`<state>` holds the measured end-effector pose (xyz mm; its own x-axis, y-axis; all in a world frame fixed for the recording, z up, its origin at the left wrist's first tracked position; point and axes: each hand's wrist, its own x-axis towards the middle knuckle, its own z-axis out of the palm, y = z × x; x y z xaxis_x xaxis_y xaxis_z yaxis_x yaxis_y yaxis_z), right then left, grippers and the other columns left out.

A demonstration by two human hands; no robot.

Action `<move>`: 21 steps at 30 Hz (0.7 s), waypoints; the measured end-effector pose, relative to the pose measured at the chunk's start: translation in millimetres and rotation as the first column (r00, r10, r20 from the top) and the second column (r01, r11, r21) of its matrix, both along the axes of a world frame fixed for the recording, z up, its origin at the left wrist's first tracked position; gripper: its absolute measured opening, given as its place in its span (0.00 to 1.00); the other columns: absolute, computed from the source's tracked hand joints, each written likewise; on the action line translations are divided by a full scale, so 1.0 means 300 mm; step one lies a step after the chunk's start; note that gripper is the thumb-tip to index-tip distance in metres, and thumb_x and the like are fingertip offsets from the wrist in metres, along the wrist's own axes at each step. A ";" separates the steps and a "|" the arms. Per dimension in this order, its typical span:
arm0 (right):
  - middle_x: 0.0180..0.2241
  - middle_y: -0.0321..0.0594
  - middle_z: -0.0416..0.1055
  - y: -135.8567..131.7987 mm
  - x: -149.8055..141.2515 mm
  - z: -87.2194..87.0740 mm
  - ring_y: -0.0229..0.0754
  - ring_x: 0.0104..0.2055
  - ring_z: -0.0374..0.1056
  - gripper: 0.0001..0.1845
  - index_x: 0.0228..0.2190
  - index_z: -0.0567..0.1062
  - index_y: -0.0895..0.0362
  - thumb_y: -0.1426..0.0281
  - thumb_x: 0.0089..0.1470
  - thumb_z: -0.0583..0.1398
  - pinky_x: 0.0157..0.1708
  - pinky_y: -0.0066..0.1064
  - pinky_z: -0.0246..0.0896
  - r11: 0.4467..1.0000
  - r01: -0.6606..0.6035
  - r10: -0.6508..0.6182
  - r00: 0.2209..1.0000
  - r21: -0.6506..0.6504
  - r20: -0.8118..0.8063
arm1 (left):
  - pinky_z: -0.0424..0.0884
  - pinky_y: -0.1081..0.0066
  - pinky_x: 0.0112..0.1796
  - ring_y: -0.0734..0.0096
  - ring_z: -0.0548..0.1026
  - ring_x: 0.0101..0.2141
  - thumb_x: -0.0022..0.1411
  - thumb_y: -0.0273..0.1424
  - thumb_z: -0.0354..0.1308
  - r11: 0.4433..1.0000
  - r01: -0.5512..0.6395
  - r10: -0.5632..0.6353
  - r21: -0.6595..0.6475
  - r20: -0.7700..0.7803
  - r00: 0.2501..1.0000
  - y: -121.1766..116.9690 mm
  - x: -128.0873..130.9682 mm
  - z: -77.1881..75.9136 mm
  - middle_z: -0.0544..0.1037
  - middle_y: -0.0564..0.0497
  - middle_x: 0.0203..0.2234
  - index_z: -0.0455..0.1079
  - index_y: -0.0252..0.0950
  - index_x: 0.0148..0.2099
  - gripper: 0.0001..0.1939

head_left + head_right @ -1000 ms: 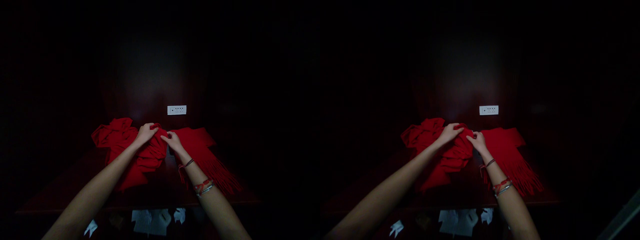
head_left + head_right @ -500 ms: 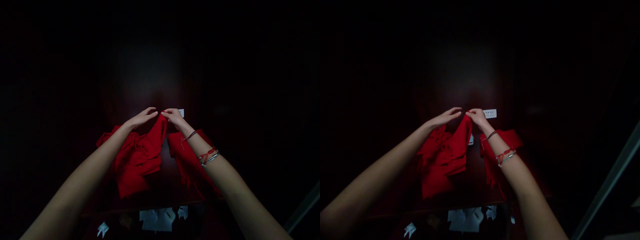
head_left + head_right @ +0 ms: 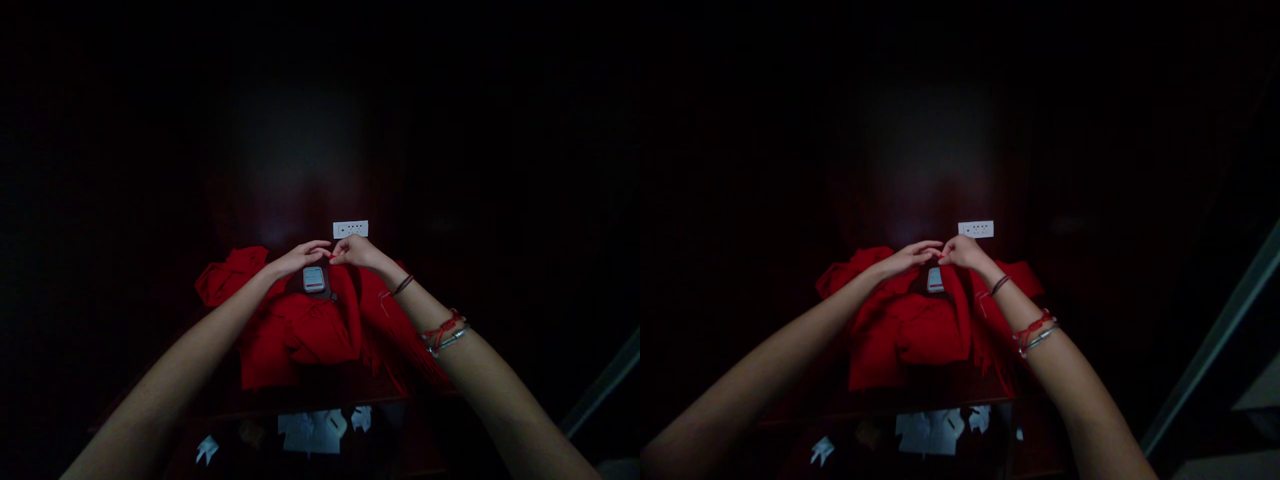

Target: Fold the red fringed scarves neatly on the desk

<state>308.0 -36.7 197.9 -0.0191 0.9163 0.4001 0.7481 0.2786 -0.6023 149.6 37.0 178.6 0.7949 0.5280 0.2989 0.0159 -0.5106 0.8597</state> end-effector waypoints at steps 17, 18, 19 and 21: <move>0.21 0.35 0.69 -0.194 0.018 -0.059 0.32 0.24 0.64 0.07 0.23 0.69 0.60 0.74 0.36 0.62 0.24 0.21 0.55 0.999 0.028 -0.033 0.979 0.028 0.200 | 0.60 0.76 0.29 0.81 0.63 0.24 0.44 0.30 0.58 0.997 0.048 -0.050 0.054 0.034 0.998 -0.158 0.045 -0.105 0.61 0.58 0.21 0.56 0.33 0.25 0.11; 0.21 0.35 0.69 -0.194 0.017 -0.061 0.33 0.24 0.64 0.06 0.23 0.70 0.60 0.74 0.36 0.62 0.24 0.21 0.55 0.999 0.042 -0.045 0.977 0.016 0.207 | 0.60 0.77 0.29 0.81 0.63 0.25 0.42 0.29 0.58 0.998 0.043 -0.046 0.049 0.055 0.997 -0.160 0.044 -0.103 0.62 0.58 0.21 0.57 0.33 0.26 0.11; 0.21 0.35 0.69 -0.192 0.015 -0.064 0.33 0.24 0.64 0.06 0.23 0.70 0.60 0.74 0.37 0.61 0.24 0.22 0.54 0.998 0.057 -0.058 0.975 0.010 0.215 | 0.60 0.77 0.28 0.81 0.63 0.25 0.41 0.29 0.59 0.998 0.039 -0.042 0.049 0.066 0.997 -0.162 0.042 -0.101 0.62 0.58 0.22 0.58 0.33 0.28 0.12; 0.21 0.36 0.70 -0.184 0.011 -0.070 0.33 0.25 0.64 0.04 0.23 0.71 0.59 0.74 0.37 0.61 0.24 0.22 0.54 0.997 0.080 -0.082 0.970 0.017 0.229 | 0.59 0.79 0.26 0.82 0.63 0.24 0.42 0.29 0.59 0.997 0.026 -0.030 0.070 0.050 0.998 -0.162 0.036 -0.093 0.63 0.58 0.22 0.61 0.33 0.35 0.15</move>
